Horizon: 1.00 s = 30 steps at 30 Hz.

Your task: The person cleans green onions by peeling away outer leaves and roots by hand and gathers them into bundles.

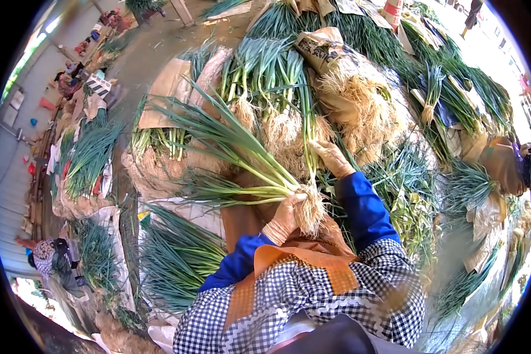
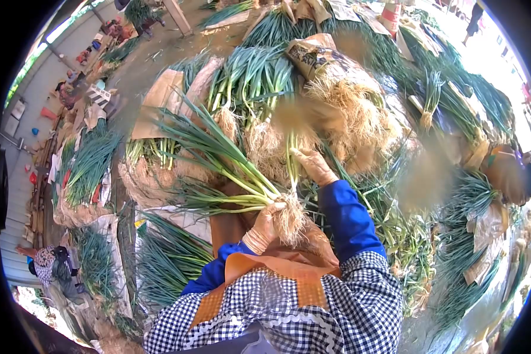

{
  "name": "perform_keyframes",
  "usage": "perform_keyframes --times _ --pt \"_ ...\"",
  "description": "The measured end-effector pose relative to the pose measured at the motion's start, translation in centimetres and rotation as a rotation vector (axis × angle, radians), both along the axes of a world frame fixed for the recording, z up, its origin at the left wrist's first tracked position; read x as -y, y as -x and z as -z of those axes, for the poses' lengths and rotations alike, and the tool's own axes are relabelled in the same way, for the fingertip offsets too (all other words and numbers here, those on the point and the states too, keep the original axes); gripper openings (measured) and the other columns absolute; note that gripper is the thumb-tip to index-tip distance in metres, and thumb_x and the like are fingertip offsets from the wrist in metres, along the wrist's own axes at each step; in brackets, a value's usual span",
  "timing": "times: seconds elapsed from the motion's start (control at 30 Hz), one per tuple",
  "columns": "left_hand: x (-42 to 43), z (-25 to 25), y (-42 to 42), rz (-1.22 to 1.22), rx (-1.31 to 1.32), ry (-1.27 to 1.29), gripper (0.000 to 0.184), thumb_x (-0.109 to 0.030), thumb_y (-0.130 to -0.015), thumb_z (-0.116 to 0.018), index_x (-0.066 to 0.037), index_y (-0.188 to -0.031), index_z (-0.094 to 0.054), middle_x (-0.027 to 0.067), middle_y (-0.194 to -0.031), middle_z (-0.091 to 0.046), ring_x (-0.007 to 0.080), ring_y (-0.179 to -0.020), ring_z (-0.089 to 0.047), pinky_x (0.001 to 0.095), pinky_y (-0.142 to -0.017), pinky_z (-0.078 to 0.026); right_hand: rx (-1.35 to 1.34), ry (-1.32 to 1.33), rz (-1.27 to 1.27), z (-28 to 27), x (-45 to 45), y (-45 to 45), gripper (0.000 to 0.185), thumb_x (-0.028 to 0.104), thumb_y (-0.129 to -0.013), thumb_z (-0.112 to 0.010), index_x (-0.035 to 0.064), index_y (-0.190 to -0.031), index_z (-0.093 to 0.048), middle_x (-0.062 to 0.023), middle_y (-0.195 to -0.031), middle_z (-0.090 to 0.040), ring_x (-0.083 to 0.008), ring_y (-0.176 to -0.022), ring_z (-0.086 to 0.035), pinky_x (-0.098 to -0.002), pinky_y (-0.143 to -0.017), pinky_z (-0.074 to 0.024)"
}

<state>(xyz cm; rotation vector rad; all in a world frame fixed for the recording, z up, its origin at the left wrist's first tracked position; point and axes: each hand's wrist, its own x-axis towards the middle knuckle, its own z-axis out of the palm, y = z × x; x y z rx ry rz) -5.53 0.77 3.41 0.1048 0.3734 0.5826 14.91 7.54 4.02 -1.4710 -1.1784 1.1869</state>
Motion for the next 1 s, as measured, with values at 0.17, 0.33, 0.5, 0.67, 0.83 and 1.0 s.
perform_keyframes --times 0.17,0.33,0.5,0.67,0.83,1.0 --pt "0.4 1.4 -0.9 -0.084 0.044 0.004 0.028 -0.007 -0.079 -0.053 -0.002 -0.107 -0.053 0.0127 -0.095 -0.060 0.0263 -0.086 -0.060 0.0414 -0.076 -0.052 -0.078 -0.068 0.285 -1.9 5.2 2.4 0.021 0.025 -0.092 -0.051 0.0054 -0.090 -0.059 -0.0068 -0.060 -0.052 -0.0235 -0.052 -0.051 -0.0299 -0.050 -0.0394" --pt "1.0 -1.4 -1.2 0.008 0.149 0.097 0.019 -0.005 -0.079 -0.053 -0.005 -0.098 -0.054 0.0101 -0.089 -0.059 0.0251 -0.084 -0.060 0.0384 -0.075 -0.053 -0.199 -0.002 0.246 -2.4 17.5 -1.7 0.025 0.026 -0.092 -0.050 0.0083 -0.074 -0.053 0.0042 -0.061 -0.046 -0.0048 -0.049 -0.038 -0.0205 -0.045 -0.0280" --pt "0.9 1.6 -1.8 -0.043 0.045 0.015 0.031 -0.008 -0.077 -0.054 0.002 -0.107 -0.056 0.0141 -0.092 -0.060 0.0266 -0.083 -0.060 0.0388 -0.074 -0.053 -0.032 0.147 0.414 -3.7 20.0 -6.7 0.032 0.034 -0.089 -0.053 0.0068 -0.073 -0.053 -0.0023 -0.057 -0.052 -0.0151 -0.050 -0.050 -0.0285 -0.048 -0.0387" --pt "0.9 -0.2 -1.8 -0.020 0.183 -0.020 0.035 -0.005 -0.078 -0.051 0.000 -0.113 -0.052 0.0126 -0.095 -0.060 0.0261 -0.087 -0.061 0.0394 -0.079 -0.053 0.960 -0.106 0.442 -0.1 15.0 -6.0 0.041 0.024 -0.085 -0.060 0.0057 -0.121 -0.051 -0.0143 -0.124 -0.051 -0.0276 -0.117 -0.046 -0.0363 -0.098 -0.0368" --pt "1.2 -0.5 -1.6 -0.072 0.084 -0.005 0.033 -0.005 -0.078 -0.052 0.001 -0.110 -0.053 0.0118 -0.092 -0.060 0.0251 -0.084 -0.061 0.0377 -0.076 -0.053 0.381 -0.346 0.129 -0.1 8.2 0.2 0.020 0.017 -0.085 -0.058 0.0039 -0.100 -0.060 -0.0141 -0.096 -0.061 -0.0298 -0.092 -0.058 -0.0377 -0.081 -0.0467" --pt "0.6 0.7 -1.3 -0.094 0.112 -0.018 0.025 -0.005 -0.081 -0.049 0.001 -0.105 -0.055 0.0117 -0.090 -0.061 0.0226 -0.080 -0.062 0.0359 -0.073 -0.053 1.086 -0.542 -0.209 -0.1 11.1 2.5 0.004 0.013 -0.077 -0.054 0.0139 -0.073 -0.055 -0.0055 -0.059 -0.049 -0.0267 -0.055 -0.052 -0.0371 -0.054 -0.0446"
